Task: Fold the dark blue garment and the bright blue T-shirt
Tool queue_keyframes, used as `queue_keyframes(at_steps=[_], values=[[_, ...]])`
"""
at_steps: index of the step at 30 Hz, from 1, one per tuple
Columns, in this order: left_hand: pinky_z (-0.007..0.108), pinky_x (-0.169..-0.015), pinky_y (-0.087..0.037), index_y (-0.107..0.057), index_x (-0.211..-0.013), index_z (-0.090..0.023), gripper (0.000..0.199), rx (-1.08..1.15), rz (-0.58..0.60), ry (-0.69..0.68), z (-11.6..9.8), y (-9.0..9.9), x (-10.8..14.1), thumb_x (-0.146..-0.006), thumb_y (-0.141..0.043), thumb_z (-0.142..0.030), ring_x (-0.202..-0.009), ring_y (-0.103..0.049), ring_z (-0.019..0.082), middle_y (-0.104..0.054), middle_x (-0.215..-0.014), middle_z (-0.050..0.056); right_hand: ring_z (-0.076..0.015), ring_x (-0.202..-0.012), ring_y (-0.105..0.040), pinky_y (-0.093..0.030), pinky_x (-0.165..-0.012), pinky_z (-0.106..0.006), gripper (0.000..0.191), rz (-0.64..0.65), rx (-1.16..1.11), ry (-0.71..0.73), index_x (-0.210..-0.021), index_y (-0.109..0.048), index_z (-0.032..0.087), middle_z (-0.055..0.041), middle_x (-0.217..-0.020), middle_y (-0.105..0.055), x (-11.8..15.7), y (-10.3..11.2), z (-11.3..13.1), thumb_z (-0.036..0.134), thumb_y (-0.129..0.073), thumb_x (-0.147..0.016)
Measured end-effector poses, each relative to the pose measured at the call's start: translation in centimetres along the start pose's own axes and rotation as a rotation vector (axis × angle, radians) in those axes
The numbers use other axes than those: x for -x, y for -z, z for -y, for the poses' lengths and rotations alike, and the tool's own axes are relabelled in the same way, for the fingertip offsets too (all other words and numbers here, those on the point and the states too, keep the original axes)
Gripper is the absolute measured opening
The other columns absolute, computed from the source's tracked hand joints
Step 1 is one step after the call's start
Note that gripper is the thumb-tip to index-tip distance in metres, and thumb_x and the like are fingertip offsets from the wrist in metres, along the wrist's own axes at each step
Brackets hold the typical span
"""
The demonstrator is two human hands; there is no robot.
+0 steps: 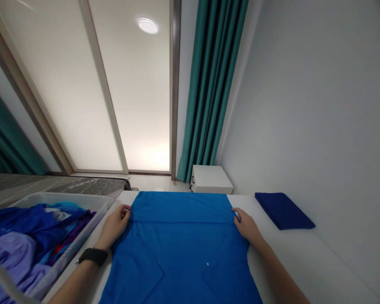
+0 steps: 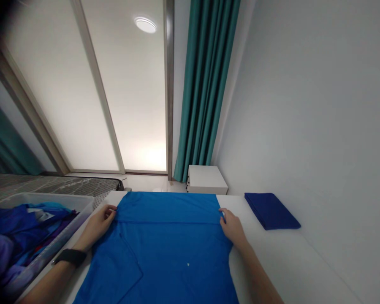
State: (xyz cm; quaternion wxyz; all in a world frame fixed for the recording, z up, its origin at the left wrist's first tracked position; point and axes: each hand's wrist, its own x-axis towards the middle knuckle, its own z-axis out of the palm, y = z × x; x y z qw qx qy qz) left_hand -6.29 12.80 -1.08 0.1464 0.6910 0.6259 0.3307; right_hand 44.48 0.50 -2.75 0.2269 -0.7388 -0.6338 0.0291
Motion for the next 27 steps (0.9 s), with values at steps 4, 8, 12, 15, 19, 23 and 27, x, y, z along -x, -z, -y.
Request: queue_keyframes(at_steps=[4, 8, 12, 15, 19, 23, 27], values=[[0.028, -0.061, -0.044, -0.058, -0.095, -0.022, 0.033, -0.023, 0.001, -0.017, 0.6, -0.3, -0.1, -0.079, -0.042, -0.046, -0.064, -0.063, 0.020, -0.065, -0.071, 0.000, -0.0210, -0.085, -0.064, -0.046, -0.075, -0.031, 0.036, -0.028, -0.010, 0.028, -0.112, -0.060, 0.019, -0.0076, -0.095, -0.067, 0.1, -0.2, -0.2, 0.028, -0.035, -0.088], [0.028, -0.062, -0.044, -0.058, -0.096, -0.022, 0.033, -0.031, 0.015, -0.014, 1.0, -0.5, -0.1, -0.080, -0.041, -0.045, -0.066, -0.063, 0.021, -0.065, -0.072, 0.001, -0.0217, -0.093, -0.062, -0.045, -0.084, -0.033, 0.034, -0.047, 0.011, 0.051, -0.111, -0.061, 0.018, -0.0100, -0.104, -0.066, 0.1, -0.4, -0.4, 0.025, -0.037, -0.087], [0.029, -0.062, -0.045, -0.058, -0.097, -0.021, 0.033, -0.021, 0.027, -0.005, 0.8, -0.4, -0.1, -0.080, -0.042, -0.045, -0.067, -0.063, 0.021, -0.065, -0.074, 0.001, -0.0211, -0.090, -0.062, -0.045, -0.083, -0.032, 0.034, -0.049, 0.026, 0.040, -0.109, -0.061, 0.018, -0.0096, -0.101, -0.065, 0.1, -0.6, -0.4, 0.023, -0.036, -0.087], [0.029, -0.063, -0.046, -0.058, -0.097, -0.021, 0.032, -0.010, 0.025, -0.002, 0.6, -0.3, 0.0, -0.080, -0.043, -0.044, -0.067, -0.064, 0.021, -0.066, -0.075, 0.001, -0.0207, -0.087, -0.061, -0.046, -0.080, -0.032, 0.033, -0.054, 0.029, 0.035, -0.108, -0.062, 0.019, -0.0088, -0.097, -0.063, 0.1, -0.6, -0.3, 0.023, -0.036, -0.087], [0.030, -0.065, -0.047, -0.059, -0.097, -0.022, 0.032, 0.007, 0.034, 0.005, 0.2, 0.1, 0.3, -0.080, -0.043, -0.044, -0.068, -0.064, 0.021, -0.067, -0.077, 0.002, -0.0212, -0.086, -0.060, -0.046, -0.080, -0.032, 0.032, -0.072, 0.022, 0.008, -0.108, -0.062, 0.019, -0.0088, -0.095, -0.060, 0.3, -0.2, 0.1, 0.024, -0.036, -0.088], [0.030, -0.067, -0.048, -0.059, -0.096, -0.021, 0.033, 0.042, 0.040, 0.011, -0.3, 0.4, 0.5, -0.081, -0.043, -0.046, -0.071, -0.065, 0.022, -0.068, -0.078, 0.003, -0.0225, -0.088, -0.059, -0.045, -0.083, -0.035, 0.034, -0.117, -0.024, 0.021, -0.111, -0.061, 0.021, -0.0095, -0.096, -0.060, 0.2, 0.6, 1.9, 0.027, -0.035, -0.090], [0.033, -0.074, -0.049, -0.061, -0.093, -0.021, 0.037, 0.091, 0.039, 0.013, -0.7, 0.7, 0.7, -0.082, -0.042, -0.050, -0.078, -0.066, 0.024, -0.070, -0.084, 0.004, -0.0217, -0.084, -0.060, -0.045, -0.080, -0.035, 0.033, 0.069, -0.131, 0.146, -0.108, -0.063, 0.021, -0.0077, -0.094, -0.065, -0.2, 0.7, 7.0, 0.026, -0.035, -0.091]])
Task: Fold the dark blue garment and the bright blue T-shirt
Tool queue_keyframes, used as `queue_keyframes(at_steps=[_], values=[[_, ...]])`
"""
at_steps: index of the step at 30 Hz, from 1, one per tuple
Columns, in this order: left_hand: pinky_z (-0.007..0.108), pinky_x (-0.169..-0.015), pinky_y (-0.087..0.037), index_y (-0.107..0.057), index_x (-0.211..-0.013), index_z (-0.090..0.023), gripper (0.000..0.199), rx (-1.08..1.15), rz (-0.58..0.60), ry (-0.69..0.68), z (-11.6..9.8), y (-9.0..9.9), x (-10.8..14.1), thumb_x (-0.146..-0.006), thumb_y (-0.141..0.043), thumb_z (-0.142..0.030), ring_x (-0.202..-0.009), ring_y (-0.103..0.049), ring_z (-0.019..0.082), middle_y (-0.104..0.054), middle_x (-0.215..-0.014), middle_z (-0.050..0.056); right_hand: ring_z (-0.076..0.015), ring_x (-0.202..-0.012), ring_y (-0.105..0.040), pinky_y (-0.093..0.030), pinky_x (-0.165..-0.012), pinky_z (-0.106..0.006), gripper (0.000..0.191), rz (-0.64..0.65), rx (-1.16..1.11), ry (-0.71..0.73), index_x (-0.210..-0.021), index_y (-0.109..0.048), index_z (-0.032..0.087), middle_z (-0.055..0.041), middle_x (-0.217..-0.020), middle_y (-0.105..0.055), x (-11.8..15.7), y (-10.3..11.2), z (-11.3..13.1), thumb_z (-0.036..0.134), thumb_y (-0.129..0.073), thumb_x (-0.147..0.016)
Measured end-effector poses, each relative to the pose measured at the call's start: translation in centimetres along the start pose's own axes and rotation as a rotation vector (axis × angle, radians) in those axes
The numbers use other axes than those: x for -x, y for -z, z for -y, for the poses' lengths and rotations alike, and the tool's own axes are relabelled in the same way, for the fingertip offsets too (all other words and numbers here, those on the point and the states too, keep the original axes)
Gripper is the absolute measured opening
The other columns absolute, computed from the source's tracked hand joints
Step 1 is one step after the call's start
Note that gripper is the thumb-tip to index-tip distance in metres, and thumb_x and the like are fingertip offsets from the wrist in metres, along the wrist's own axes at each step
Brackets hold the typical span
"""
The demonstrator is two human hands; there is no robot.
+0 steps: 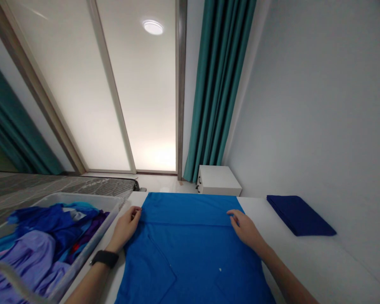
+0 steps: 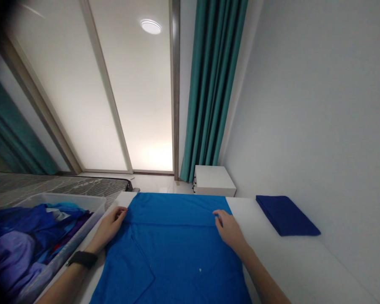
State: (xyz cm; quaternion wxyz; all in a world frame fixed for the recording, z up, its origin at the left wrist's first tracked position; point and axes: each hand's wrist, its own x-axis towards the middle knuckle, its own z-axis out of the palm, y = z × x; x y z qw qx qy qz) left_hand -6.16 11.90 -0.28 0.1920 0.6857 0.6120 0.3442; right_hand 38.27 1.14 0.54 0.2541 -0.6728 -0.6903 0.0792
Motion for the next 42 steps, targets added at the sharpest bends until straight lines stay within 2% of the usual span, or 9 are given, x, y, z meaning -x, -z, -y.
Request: queue_keyframes(at_steps=[5, 9, 16, 19, 22, 30, 34, 38, 42], values=[[0.035, -0.081, -0.049, -0.064, -0.093, -0.021, 0.040, 0.108, -0.014, -0.007, -0.5, 0.5, 0.4, -0.086, -0.040, -0.053, -0.091, -0.065, 0.025, -0.071, -0.093, 0.005, -0.0199, -0.091, -0.062, -0.040, -0.083, -0.034, 0.028, 0.194, -0.056, 0.245, -0.106, -0.064, 0.022, -0.0050, -0.100, -0.069, -2.8, -2.4, 9.9, 0.021, -0.039, -0.093], [0.031, -0.063, -0.049, -0.063, -0.095, -0.020, 0.042, 0.251, -0.001, 0.051, -0.5, 0.6, 0.7, -0.089, -0.036, -0.052, -0.073, -0.063, 0.022, -0.069, -0.085, 0.004, -0.0172, -0.091, -0.062, -0.039, -0.082, -0.030, 0.024, 0.231, -0.108, 0.395, -0.104, -0.064, 0.022, -0.0030, -0.098, -0.070, -5.5, -6.0, 17.4, 0.017, -0.043, -0.093], [0.030, -0.059, -0.047, -0.062, -0.094, -0.018, 0.043, 0.360, -0.019, 0.051, -0.1, 0.3, 1.0, -0.094, -0.031, -0.048, -0.059, -0.057, 0.017, -0.068, -0.083, 0.005, -0.0215, -0.100, -0.061, -0.039, -0.086, -0.034, 0.019, 0.239, -0.014, 0.427, -0.107, -0.059, 0.022, -0.0056, -0.106, -0.067, -8.2, -12.8, 24.7, 0.032, -0.052, -0.093], [0.031, -0.061, -0.048, -0.062, -0.096, -0.018, 0.043, 0.376, -0.017, 0.063, -0.1, 0.2, 1.1, -0.094, -0.032, -0.047, -0.062, -0.058, 0.018, -0.069, -0.088, 0.007, -0.0245, -0.100, -0.060, -0.039, -0.087, -0.037, 0.027, 0.215, 0.047, 0.372, -0.107, -0.057, 0.021, -0.0079, -0.107, -0.066, -8.3, -14.2, 25.9, 0.040, -0.058, -0.088], [0.031, -0.065, -0.048, -0.062, -0.095, -0.018, 0.042, 0.388, -0.013, 0.053, -0.3, 0.3, 1.1, -0.094, -0.032, -0.047, -0.064, -0.059, 0.018, -0.070, -0.088, 0.007, -0.0235, -0.097, -0.061, -0.040, -0.085, -0.036, 0.014, 0.180, 0.087, 0.364, -0.101, -0.058, 0.021, -0.0081, -0.103, -0.066, -8.5, -14.4, 26.2, 0.029, -0.053, -0.091], [0.030, -0.066, -0.047, -0.062, -0.094, -0.019, 0.031, 0.282, -0.003, 0.036, -0.2, 0.0, 1.1, -0.091, -0.041, -0.042, -0.070, -0.063, 0.020, -0.071, -0.082, 0.005, -0.0192, -0.083, -0.061, -0.038, -0.069, -0.027, 0.018, -0.020, -0.101, 0.186, -0.092, -0.057, 0.021, -0.0049, -0.091, -0.066, -11.8, -10.8, 23.6, 0.027, -0.041, -0.096], [0.029, -0.066, -0.046, -0.062, -0.092, -0.020, 0.021, 0.159, 0.000, 0.036, -0.4, -0.4, 0.7, -0.088, -0.046, -0.032, -0.072, -0.064, 0.019, -0.070, -0.080, 0.004, -0.0185, -0.073, -0.058, -0.035, -0.063, -0.027, 0.019, -0.039, -0.157, 0.160, -0.090, -0.058, 0.021, -0.0031, -0.083, -0.065, -12.8, -9.7, 22.4, 0.030, -0.042, -0.095], [0.027, -0.065, -0.044, -0.062, -0.097, -0.019, 0.018, -0.047, 0.002, 0.033, -1.2, -0.6, -1.2, -0.088, -0.050, -0.028, -0.068, -0.062, 0.017, -0.068, -0.082, 0.004, -0.0179, -0.072, -0.058, -0.034, -0.062, -0.026, 0.018, -0.022, -0.165, 0.191, -0.088, -0.058, 0.022, -0.0023, -0.080, -0.065, -12.6, -9.6, 22.4, 0.030, -0.044, -0.095], [0.031, -0.080, -0.044, -0.062, -0.107, -0.015, 0.025, -0.282, 0.003, -0.009, -2.0, -1.0, -4.9, -0.090, -0.053, -0.030, -0.093, -0.061, 0.022, -0.066, -0.098, 0.011, -0.0186, -0.078, -0.060, -0.036, -0.067, -0.026, 0.016, -0.012, -0.159, 0.243, -0.091, -0.058, 0.021, -0.0038, -0.089, -0.066, -12.2, -9.4, 22.8, 0.027, -0.044, -0.096]])
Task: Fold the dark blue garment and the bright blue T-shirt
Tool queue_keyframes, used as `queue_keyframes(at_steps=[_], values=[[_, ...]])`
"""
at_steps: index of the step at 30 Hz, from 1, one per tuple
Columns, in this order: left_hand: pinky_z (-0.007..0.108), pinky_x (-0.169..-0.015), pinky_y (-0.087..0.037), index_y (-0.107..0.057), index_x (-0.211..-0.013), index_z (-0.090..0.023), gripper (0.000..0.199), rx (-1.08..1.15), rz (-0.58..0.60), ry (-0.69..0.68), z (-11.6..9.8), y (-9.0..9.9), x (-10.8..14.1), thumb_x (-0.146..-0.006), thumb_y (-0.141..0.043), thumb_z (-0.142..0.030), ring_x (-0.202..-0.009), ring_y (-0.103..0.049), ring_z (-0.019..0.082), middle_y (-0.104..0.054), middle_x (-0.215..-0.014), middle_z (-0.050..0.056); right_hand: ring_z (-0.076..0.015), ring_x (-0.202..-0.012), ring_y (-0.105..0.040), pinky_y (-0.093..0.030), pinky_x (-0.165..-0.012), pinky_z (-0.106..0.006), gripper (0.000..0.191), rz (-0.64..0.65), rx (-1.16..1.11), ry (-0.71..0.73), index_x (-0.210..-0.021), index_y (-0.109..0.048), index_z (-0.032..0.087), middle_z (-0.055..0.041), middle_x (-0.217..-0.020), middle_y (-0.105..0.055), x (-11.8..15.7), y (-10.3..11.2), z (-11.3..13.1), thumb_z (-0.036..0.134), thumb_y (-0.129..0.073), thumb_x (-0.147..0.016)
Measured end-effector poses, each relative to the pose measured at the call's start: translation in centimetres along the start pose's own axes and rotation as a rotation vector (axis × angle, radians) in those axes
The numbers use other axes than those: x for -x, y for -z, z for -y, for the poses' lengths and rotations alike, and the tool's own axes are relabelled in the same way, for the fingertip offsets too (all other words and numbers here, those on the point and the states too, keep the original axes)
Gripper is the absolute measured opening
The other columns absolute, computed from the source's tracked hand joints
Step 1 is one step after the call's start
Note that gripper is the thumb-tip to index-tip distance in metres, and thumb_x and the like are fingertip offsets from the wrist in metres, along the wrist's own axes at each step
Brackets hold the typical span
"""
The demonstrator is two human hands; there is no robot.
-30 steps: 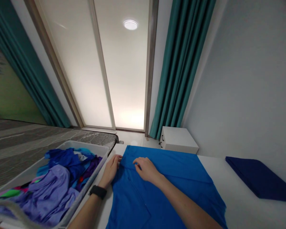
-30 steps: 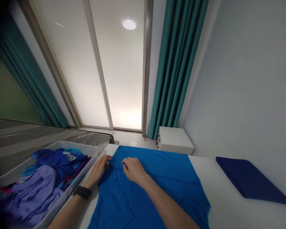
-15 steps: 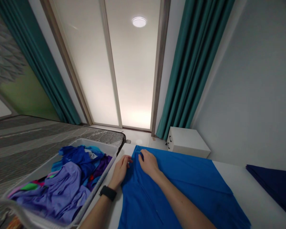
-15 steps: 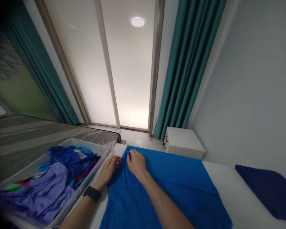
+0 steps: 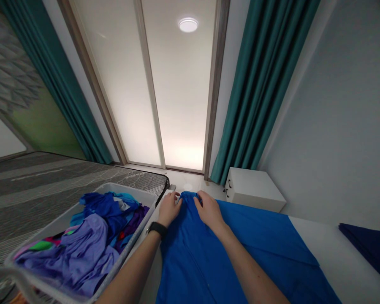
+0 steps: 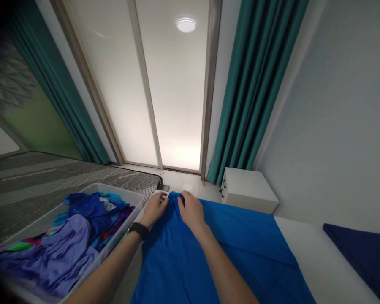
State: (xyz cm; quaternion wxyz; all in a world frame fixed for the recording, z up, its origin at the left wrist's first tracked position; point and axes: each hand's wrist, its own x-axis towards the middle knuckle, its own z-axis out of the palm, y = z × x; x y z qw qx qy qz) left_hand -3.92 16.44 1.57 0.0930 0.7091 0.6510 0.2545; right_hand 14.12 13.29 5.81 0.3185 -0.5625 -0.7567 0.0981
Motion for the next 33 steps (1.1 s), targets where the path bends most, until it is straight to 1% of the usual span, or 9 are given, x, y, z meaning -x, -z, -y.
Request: queue_keyframes(at_steps=[3, 6, 11, 16, 18, 21, 23, 27, 33], values=[[0.030, -0.078, -0.044, -0.061, -0.113, -0.015, 0.028, -0.041, 0.061, -0.014, -0.2, -0.2, -2.4, -0.089, -0.055, -0.028, -0.092, -0.062, 0.022, -0.066, -0.101, 0.012, -0.0192, -0.083, -0.060, -0.037, -0.070, -0.027, 0.017, 0.013, 0.004, 0.015, -0.095, -0.058, 0.022, -0.0044, -0.094, -0.066, 0.0, 0.3, 0.2, 0.026, -0.042, -0.097], [0.028, -0.075, -0.043, -0.065, -0.108, -0.020, 0.022, -0.076, 0.139, -0.058, -0.1, -0.2, -4.0, -0.088, -0.055, -0.023, -0.090, -0.064, 0.021, -0.068, -0.099, 0.010, -0.0203, -0.087, -0.061, -0.038, -0.073, -0.028, 0.017, 0.022, 0.012, 0.027, -0.097, -0.058, 0.022, -0.0048, -0.097, -0.067, -0.1, 0.6, 0.2, 0.026, -0.041, -0.098], [0.028, -0.072, -0.042, -0.068, -0.098, -0.023, 0.018, -0.109, 0.245, -0.102, 0.4, 0.1, -6.0, -0.089, -0.053, -0.026, -0.088, -0.065, 0.022, -0.071, -0.095, 0.008, -0.0220, -0.094, -0.061, -0.038, -0.081, -0.032, 0.018, 0.039, 0.024, 0.102, -0.101, -0.058, 0.021, -0.0058, -0.101, -0.067, 0.2, 0.9, 0.7, 0.022, -0.040, -0.099], [0.027, -0.070, -0.042, -0.068, -0.090, -0.019, 0.023, -0.110, 0.307, -0.097, 1.0, -0.2, -7.3, -0.092, -0.047, -0.029, -0.084, -0.066, 0.021, -0.071, -0.090, 0.009, -0.0202, -0.102, -0.059, -0.037, -0.088, -0.033, 0.022, 0.075, -0.030, 0.214, -0.107, -0.057, 0.022, -0.0041, -0.107, -0.066, 0.5, 0.5, 0.8, 0.012, -0.043, -0.094], [0.025, -0.068, -0.042, -0.067, -0.091, -0.018, 0.025, -0.103, 0.330, -0.093, 1.2, -0.5, -7.3, -0.093, -0.046, -0.032, -0.082, -0.066, 0.020, -0.071, -0.088, 0.007, -0.0205, -0.099, -0.059, -0.038, -0.087, -0.033, 0.022, 0.052, -0.027, 0.174, -0.105, -0.058, 0.022, -0.0041, -0.105, -0.066, 0.4, 0.3, 0.6, 0.012, -0.043, -0.093], [0.024, -0.066, -0.042, -0.067, -0.093, -0.019, 0.021, -0.096, 0.363, -0.103, 1.4, -0.9, -7.0, -0.089, -0.055, -0.036, -0.080, -0.065, 0.018, -0.071, -0.087, 0.004, -0.0215, -0.095, -0.060, -0.040, -0.083, -0.033, 0.018, -0.026, -0.026, 0.075, -0.101, -0.059, 0.022, -0.0047, -0.101, -0.066, 0.0, 0.5, -0.1, 0.016, -0.044, -0.094], [0.024, -0.067, -0.042, -0.067, -0.093, -0.020, 0.017, -0.098, 0.366, -0.108, 1.5, -1.0, -6.7, -0.087, -0.058, -0.033, -0.079, -0.065, 0.018, -0.070, -0.086, 0.003, -0.0220, -0.094, -0.060, -0.042, -0.082, -0.032, 0.017, -0.084, -0.028, 0.027, -0.101, -0.059, 0.021, -0.0056, -0.102, -0.065, -0.2, 0.9, -0.6, 0.018, -0.043, -0.094], [0.025, -0.074, -0.042, -0.067, -0.096, -0.021, 0.016, -0.100, 0.319, -0.110, 1.4, -0.9, -5.7, -0.090, -0.052, -0.022, -0.086, -0.064, 0.019, -0.069, -0.090, 0.003, -0.0221, -0.094, -0.061, -0.042, -0.081, -0.032, 0.021, -0.147, -0.027, -0.053, -0.100, -0.060, 0.022, -0.0062, -0.103, -0.065, -0.7, 1.9, -1.6, 0.017, -0.041, -0.094], [0.029, -0.083, -0.040, -0.065, -0.102, -0.023, 0.019, -0.078, 0.241, -0.125, 1.5, -1.1, -4.1, -0.091, -0.050, -0.021, -0.100, -0.061, 0.020, -0.066, -0.103, 0.005, -0.0216, -0.091, -0.062, -0.041, -0.074, -0.029, 0.022, -0.180, -0.041, -0.180, -0.102, -0.060, 0.023, -0.0043, -0.104, -0.068, -1.0, 3.0, -3.2, 0.019, -0.041, -0.093]])
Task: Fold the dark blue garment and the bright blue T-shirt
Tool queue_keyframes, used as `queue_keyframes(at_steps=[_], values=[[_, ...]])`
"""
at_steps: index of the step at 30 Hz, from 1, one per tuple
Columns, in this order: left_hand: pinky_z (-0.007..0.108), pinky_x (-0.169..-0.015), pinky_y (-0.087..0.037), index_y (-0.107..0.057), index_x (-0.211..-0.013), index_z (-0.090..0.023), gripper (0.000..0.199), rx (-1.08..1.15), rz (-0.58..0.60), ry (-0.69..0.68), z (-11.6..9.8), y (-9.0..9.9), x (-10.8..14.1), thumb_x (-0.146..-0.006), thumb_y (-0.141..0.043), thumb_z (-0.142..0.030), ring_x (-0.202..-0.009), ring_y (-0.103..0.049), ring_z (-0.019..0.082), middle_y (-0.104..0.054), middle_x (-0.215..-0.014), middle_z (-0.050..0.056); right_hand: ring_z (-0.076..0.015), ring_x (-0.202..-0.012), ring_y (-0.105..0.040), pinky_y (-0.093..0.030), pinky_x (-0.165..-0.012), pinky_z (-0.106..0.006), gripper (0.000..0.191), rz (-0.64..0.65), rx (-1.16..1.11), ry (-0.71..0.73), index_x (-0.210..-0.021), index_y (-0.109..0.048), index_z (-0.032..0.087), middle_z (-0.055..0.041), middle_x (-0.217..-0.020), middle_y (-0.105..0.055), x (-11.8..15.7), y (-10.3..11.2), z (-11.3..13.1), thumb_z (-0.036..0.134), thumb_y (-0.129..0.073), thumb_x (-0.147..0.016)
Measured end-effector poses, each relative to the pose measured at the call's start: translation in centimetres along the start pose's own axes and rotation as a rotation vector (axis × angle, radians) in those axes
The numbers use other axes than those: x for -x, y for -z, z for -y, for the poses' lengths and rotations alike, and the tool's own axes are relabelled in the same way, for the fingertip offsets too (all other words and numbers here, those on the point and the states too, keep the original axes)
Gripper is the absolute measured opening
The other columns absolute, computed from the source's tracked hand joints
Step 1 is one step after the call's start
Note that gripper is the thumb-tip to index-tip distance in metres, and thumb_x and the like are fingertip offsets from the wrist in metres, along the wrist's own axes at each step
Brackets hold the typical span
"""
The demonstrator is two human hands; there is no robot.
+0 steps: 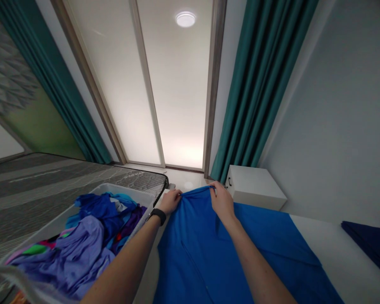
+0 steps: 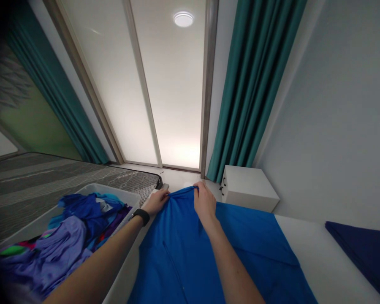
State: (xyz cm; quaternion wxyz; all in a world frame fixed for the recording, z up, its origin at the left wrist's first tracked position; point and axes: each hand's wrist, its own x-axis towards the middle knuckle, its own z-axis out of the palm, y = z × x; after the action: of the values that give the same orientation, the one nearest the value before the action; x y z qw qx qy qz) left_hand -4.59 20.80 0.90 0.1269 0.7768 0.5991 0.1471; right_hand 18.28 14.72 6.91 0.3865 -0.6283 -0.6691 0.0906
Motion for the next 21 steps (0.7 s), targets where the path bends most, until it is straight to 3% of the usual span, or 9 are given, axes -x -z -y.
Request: queue_keyframes(at_steps=[7, 12, 18, 21], values=[[0.028, -0.086, -0.043, -0.066, -0.097, -0.022, 0.021, 0.058, -0.045, 0.016, 0.2, -0.5, 0.5, -0.092, -0.045, -0.021, -0.102, -0.060, 0.020, -0.068, -0.102, 0.004, -0.0195, -0.074, -0.064, -0.040, -0.066, -0.028, 0.021, 0.004, -0.032, -0.079, -0.100, -0.064, 0.025, -0.0024, -0.089, -0.071, -0.6, 0.7, -0.6, 0.024, -0.044, -0.092], [0.027, -0.085, -0.045, -0.065, -0.097, -0.022, 0.025, 0.093, -0.097, 0.009, -0.3, -0.2, 0.9, -0.093, -0.041, -0.021, -0.097, -0.062, 0.019, -0.069, -0.098, 0.004, -0.0159, -0.054, -0.063, -0.040, -0.060, -0.025, 0.023, 0.057, -0.182, -0.142, -0.104, -0.063, 0.025, 0.0045, -0.058, -0.063, -0.7, 1.0, -0.3, 0.028, -0.042, -0.093], [0.035, -0.092, -0.043, -0.060, -0.112, -0.018, 0.027, 0.055, -0.167, -0.115, -2.2, 0.6, 2.2, -0.089, -0.050, -0.029, -0.102, -0.059, 0.023, -0.063, -0.106, 0.008, -0.0171, -0.068, -0.066, -0.039, -0.061, -0.025, 0.020, 0.003, -0.138, -0.112, -0.100, -0.063, 0.025, 0.0000, -0.078, -0.069, -0.6, 1.0, 0.0, 0.028, -0.045, -0.092], [0.039, -0.095, -0.040, -0.059, -0.114, -0.020, 0.031, -0.057, -0.085, -0.220, -3.1, 1.0, 2.1, -0.086, -0.056, -0.032, -0.111, -0.055, 0.026, -0.062, -0.114, 0.009, -0.0178, -0.074, -0.065, -0.040, -0.062, -0.025, 0.020, -0.003, -0.136, -0.095, -0.100, -0.063, 0.026, -0.0009, -0.084, -0.070, -0.6, 1.1, 0.1, 0.028, -0.044, -0.092]])
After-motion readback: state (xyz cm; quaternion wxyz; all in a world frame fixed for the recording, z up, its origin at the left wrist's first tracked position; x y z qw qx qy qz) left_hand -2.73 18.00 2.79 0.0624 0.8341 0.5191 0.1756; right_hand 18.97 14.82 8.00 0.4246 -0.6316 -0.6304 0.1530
